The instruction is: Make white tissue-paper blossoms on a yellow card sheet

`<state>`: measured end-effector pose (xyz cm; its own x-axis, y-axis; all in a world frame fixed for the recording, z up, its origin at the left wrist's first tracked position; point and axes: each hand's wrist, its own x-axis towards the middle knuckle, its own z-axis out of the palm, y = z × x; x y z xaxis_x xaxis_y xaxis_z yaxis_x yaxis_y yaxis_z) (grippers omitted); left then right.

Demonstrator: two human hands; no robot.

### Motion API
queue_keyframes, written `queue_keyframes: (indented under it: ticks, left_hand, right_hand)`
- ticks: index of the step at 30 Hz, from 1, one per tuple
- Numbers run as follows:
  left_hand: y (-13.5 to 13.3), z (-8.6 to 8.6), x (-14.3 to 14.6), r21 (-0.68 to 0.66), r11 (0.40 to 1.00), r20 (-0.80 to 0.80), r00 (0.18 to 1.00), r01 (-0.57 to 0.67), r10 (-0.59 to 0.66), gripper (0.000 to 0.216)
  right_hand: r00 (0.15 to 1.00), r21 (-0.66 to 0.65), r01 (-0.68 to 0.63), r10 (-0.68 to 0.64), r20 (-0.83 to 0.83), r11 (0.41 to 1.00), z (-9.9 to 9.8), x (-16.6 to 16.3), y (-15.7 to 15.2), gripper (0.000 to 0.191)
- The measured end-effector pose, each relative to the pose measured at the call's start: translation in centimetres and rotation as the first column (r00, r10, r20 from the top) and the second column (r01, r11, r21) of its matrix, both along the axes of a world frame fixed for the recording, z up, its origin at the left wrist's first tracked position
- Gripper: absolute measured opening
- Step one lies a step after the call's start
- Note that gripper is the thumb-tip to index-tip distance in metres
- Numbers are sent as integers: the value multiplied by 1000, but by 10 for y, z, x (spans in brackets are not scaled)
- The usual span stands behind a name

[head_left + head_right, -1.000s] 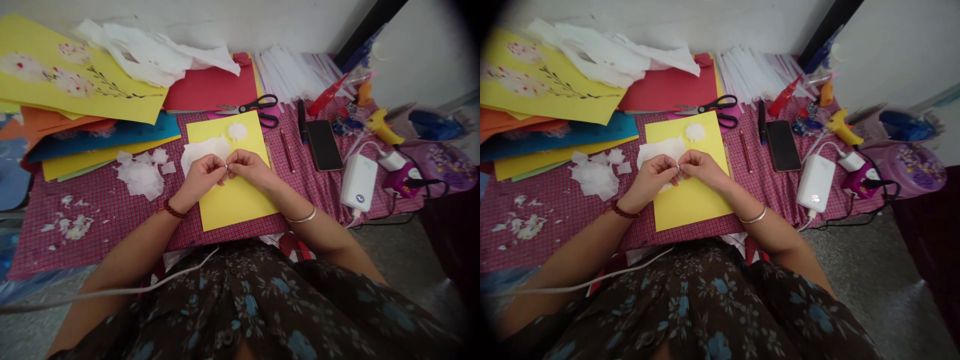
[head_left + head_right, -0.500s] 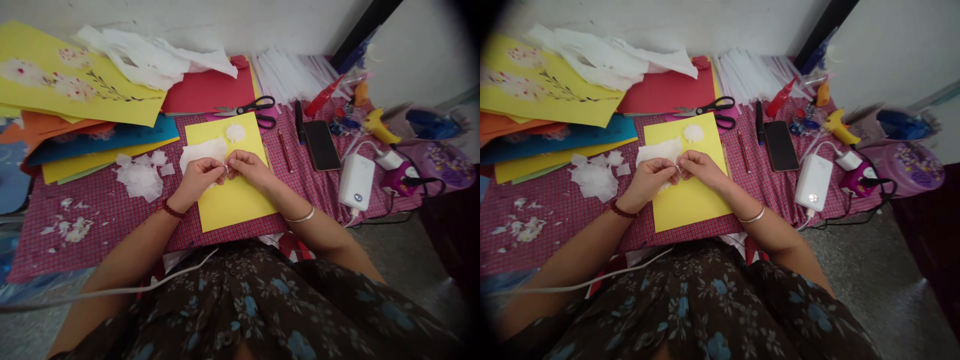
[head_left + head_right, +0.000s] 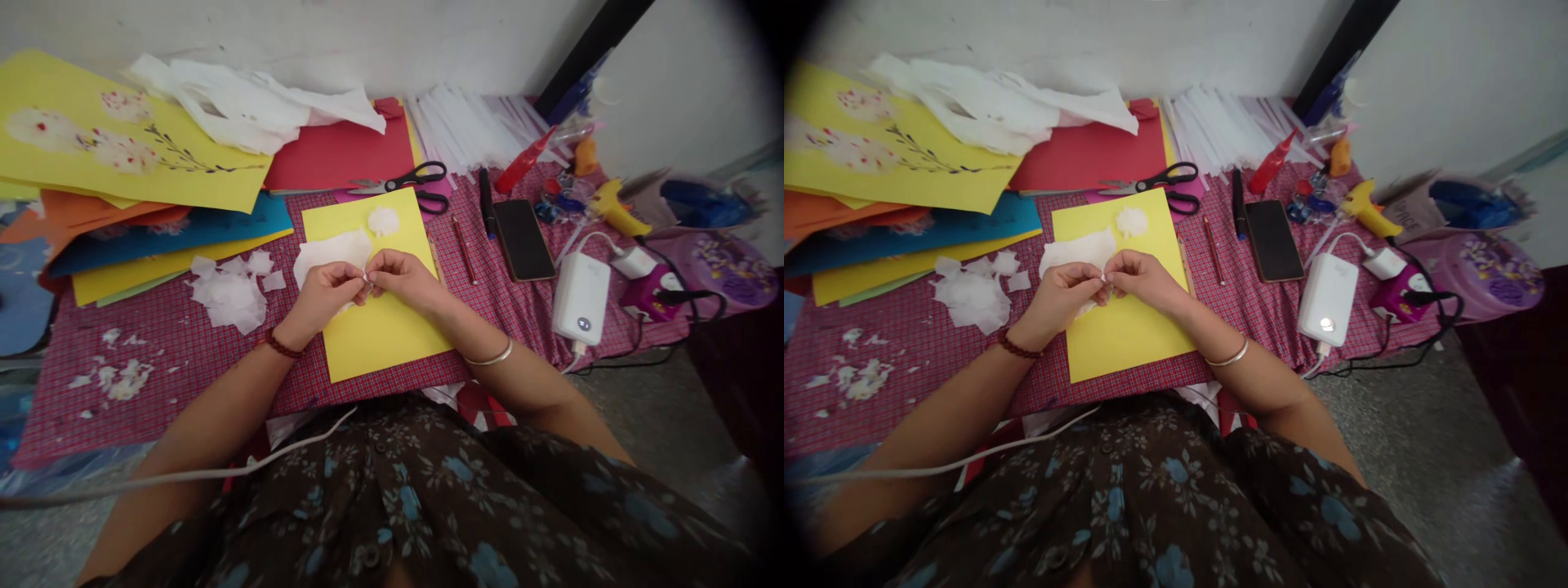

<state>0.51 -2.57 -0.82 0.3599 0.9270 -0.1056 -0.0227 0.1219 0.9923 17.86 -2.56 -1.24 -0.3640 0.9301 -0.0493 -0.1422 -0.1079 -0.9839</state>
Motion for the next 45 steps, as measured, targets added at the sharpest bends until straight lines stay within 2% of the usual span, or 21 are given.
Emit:
queue_keyframes:
  ticks: [7, 14, 20, 24, 32, 40, 45]
  left_hand:
    - [0, 1, 0, -50, 999, 1, 1000, -8, 8, 10]
    - [1, -2, 0, 1, 1000, -23, 999, -22, 22, 7]
    - [4, -6, 0, -26, 999, 68, 997, -20, 22, 10]
    - [4, -7, 0, -12, 1000, 71, 997, -27, 28, 11]
    - [2, 2, 0, 96, 995, -77, 997, 4, 4, 5]
    - [2, -3, 2, 148, 989, -198, 980, 23, 6, 5]
    - [1, -3, 2, 118, 993, -192, 981, 20, 3, 5]
  right_hand:
    - [999, -32, 24, -24, 26, 999, 0, 0, 1, 10]
    - [999, -16, 12, -11, 47, 1000, -2, 1, 1, 4]
    - [999, 55, -48, 49, -17, 997, -1, 1, -1, 15]
    - [999, 64, -31, 32, -18, 997, -3, -1, -1, 19]
    - [990, -86, 14, -26, -137, 996, -7, 0, 2, 25]
    - [999, -29, 0, -1, -43, 1000, -8, -2, 3, 18]
    - [1000, -39, 12, -12, -5, 999, -7, -2, 3, 19]
